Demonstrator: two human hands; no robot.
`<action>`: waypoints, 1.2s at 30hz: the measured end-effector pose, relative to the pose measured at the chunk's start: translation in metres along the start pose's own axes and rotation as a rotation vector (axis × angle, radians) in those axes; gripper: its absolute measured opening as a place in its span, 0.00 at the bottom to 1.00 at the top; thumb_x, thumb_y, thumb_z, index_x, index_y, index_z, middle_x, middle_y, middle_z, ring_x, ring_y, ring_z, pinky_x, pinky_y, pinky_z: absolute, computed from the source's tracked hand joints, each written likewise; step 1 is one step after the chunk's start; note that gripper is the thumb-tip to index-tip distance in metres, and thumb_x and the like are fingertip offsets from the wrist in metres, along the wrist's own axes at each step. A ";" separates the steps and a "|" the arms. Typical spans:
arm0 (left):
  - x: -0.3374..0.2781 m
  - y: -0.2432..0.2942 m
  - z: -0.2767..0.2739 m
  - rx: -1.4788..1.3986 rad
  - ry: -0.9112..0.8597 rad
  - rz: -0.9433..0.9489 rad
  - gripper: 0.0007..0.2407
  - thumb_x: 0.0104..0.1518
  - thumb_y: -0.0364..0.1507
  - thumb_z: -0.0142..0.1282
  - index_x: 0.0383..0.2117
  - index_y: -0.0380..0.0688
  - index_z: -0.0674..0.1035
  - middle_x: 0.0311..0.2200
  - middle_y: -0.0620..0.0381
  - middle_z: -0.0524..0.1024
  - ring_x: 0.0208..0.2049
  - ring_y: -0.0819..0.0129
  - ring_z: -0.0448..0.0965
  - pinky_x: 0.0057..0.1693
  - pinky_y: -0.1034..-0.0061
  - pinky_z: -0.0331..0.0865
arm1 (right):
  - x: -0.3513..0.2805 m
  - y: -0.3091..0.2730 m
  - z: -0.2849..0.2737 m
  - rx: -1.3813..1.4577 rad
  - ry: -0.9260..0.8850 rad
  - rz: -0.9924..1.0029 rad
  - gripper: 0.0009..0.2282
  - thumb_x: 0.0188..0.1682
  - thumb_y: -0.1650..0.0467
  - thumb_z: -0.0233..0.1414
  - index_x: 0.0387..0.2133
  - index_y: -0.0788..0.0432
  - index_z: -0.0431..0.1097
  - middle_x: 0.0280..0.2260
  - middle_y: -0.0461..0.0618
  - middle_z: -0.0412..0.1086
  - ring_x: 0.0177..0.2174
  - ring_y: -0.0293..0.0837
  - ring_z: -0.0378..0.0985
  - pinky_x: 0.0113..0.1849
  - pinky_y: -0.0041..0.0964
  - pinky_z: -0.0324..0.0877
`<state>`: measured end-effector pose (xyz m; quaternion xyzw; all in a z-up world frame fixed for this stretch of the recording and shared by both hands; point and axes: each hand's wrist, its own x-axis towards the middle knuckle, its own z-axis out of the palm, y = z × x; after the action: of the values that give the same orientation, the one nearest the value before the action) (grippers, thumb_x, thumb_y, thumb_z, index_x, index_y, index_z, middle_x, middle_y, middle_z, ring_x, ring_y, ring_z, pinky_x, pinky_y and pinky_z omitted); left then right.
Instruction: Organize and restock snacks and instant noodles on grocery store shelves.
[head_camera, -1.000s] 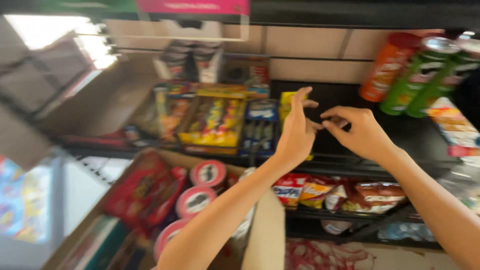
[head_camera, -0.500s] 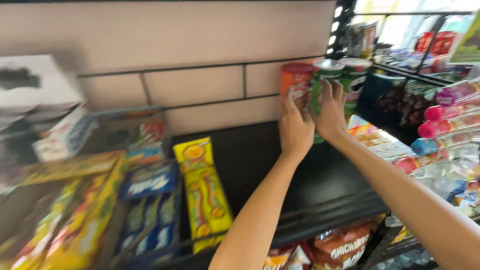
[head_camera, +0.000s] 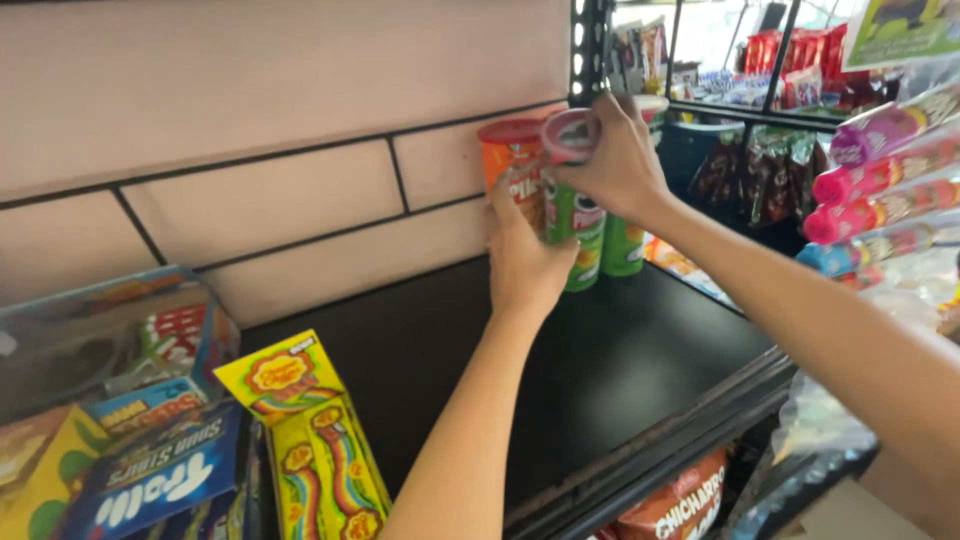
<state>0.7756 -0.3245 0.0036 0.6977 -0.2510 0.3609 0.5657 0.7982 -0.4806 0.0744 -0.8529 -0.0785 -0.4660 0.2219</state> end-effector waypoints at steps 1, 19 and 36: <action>-0.001 0.003 -0.002 -0.004 -0.008 -0.003 0.42 0.40 0.26 0.70 0.65 0.39 0.59 0.56 0.34 0.68 0.57 0.38 0.71 0.61 0.56 0.67 | -0.006 -0.009 -0.002 -0.005 0.000 0.008 0.27 0.33 0.62 0.70 0.34 0.63 0.61 0.42 0.60 0.64 0.43 0.59 0.70 0.45 0.51 0.69; 0.018 0.037 -0.057 0.061 0.298 -0.073 0.39 0.36 0.33 0.74 0.58 0.39 0.64 0.46 0.39 0.79 0.47 0.39 0.80 0.52 0.53 0.73 | 0.041 0.112 0.017 -0.590 0.164 -0.422 0.40 0.41 0.56 0.62 0.60 0.75 0.60 0.57 0.86 0.54 0.61 0.78 0.57 0.52 0.79 0.58; 0.006 0.041 -0.072 0.180 0.367 0.091 0.42 0.41 0.33 0.78 0.63 0.39 0.62 0.54 0.40 0.76 0.54 0.39 0.77 0.57 0.53 0.71 | -0.081 -0.058 -0.032 -0.531 -0.309 -0.356 0.40 0.30 0.70 0.67 0.61 0.49 0.58 0.55 0.63 0.56 0.54 0.72 0.61 0.36 0.60 0.76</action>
<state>0.7325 -0.2638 0.0403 0.6561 -0.1415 0.5280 0.5204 0.7096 -0.4377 0.0395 -0.9142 -0.1347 -0.3671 -0.1066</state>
